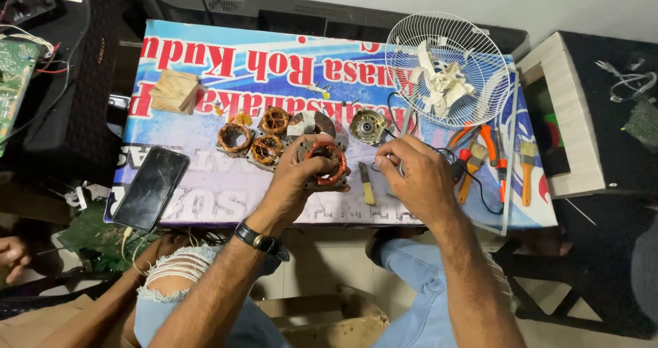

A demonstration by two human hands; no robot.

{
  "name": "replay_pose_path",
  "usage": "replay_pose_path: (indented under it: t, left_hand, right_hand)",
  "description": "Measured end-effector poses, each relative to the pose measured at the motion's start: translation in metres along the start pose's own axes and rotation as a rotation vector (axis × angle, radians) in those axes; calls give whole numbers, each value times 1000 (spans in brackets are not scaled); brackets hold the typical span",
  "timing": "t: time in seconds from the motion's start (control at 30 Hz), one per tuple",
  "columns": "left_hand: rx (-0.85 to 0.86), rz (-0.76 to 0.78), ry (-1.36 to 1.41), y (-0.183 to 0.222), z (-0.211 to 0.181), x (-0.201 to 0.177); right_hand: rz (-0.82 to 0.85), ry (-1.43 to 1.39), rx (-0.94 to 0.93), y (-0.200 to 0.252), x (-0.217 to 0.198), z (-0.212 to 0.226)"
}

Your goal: The person uses a utility knife to scrape and trim copper windings on a small motor stator, then uses pliers to adjust and pull wires. They handle multiple stator coils and a disassembled fan motor on a cluttered workbench.

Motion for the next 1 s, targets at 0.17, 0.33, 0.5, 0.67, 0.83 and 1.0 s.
replay_pose_path:
  t: [0.17,0.33,0.5,0.67,0.83,1.0]
  left_hand:
    - [24,-1,-38,8,-7,6]
    - [74,-8,-54,2,-2,-1]
    - [98,7,-104,0,0,-2]
    - [98,14,-114,2,1,-4]
    - [115,26,-96,-1,0,-6]
    - [122,32,0,4,-7,-3]
  right_hand:
    - [52,-261,84,-2,-1,9]
    - [51,-850,276,-1,16,3]
    - [-4,-1172,467,2,36,-6]
    - [10,-1325,597,5,47,-19]
    - [-12,-1220,516,2,38,-17]
    - [47,-737,278,-3,17,-10]
Point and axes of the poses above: each hand's wrist, its own y-axis away from the middle knuckle, its own x-axis out of the palm, z = x × y, the point moved 5 cm from there along -y, towards the middle knuckle, and after that the axes turned 4 degrees about -x, right-handed, at the moved point
